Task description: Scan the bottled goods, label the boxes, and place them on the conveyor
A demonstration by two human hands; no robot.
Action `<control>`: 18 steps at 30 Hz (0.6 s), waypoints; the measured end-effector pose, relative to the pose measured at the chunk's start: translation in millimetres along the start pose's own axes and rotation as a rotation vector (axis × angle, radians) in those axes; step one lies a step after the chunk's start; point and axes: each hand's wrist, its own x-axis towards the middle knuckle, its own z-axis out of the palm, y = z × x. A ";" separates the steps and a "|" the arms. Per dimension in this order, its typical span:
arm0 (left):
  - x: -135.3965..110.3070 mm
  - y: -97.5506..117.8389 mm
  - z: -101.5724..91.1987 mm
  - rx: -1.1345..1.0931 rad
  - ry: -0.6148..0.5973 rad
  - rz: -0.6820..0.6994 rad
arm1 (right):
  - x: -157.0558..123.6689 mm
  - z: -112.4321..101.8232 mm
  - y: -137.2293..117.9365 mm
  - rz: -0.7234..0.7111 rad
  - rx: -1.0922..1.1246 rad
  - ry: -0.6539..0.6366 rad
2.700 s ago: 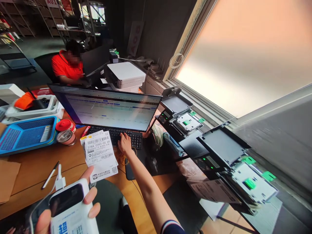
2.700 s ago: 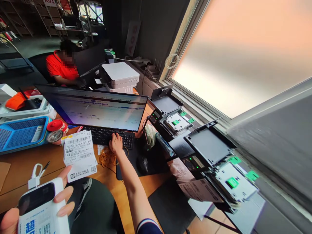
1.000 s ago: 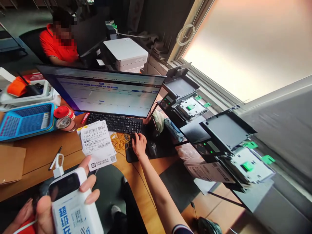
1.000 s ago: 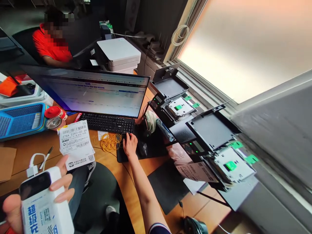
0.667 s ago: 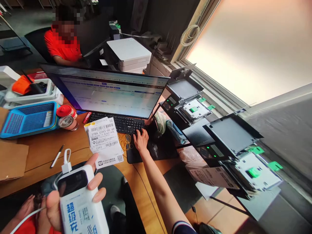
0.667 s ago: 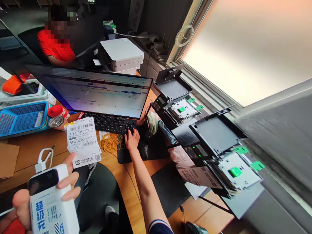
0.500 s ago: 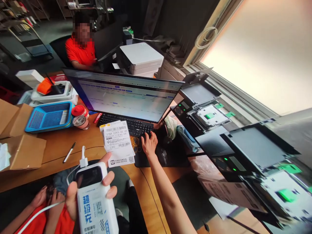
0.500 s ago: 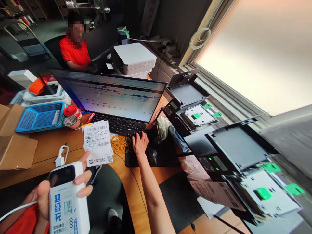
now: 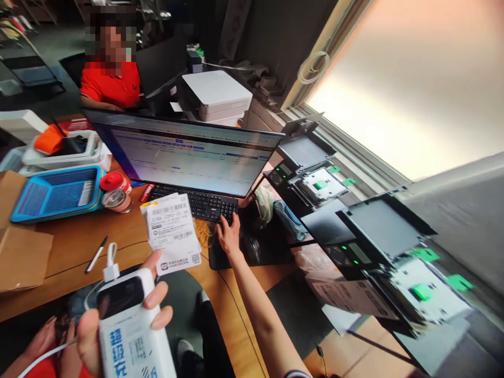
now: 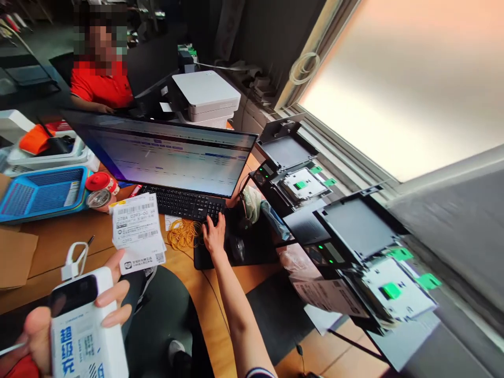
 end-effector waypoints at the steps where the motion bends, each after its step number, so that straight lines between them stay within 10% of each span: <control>1: 1.0 4.8 -1.4 0.021 -0.033 -0.039 | -0.1 -0.8 -0.5 0.006 -0.006 -0.004; 9: 10.6 19.0 -4.9 0.088 -0.128 -0.097 | 11.4 -1.0 -7.8 0.025 -0.059 0.023; 18: 7.5 6.8 9.3 0.072 0.090 -0.123 | 33.5 -1.4 -5.6 0.128 -0.136 0.036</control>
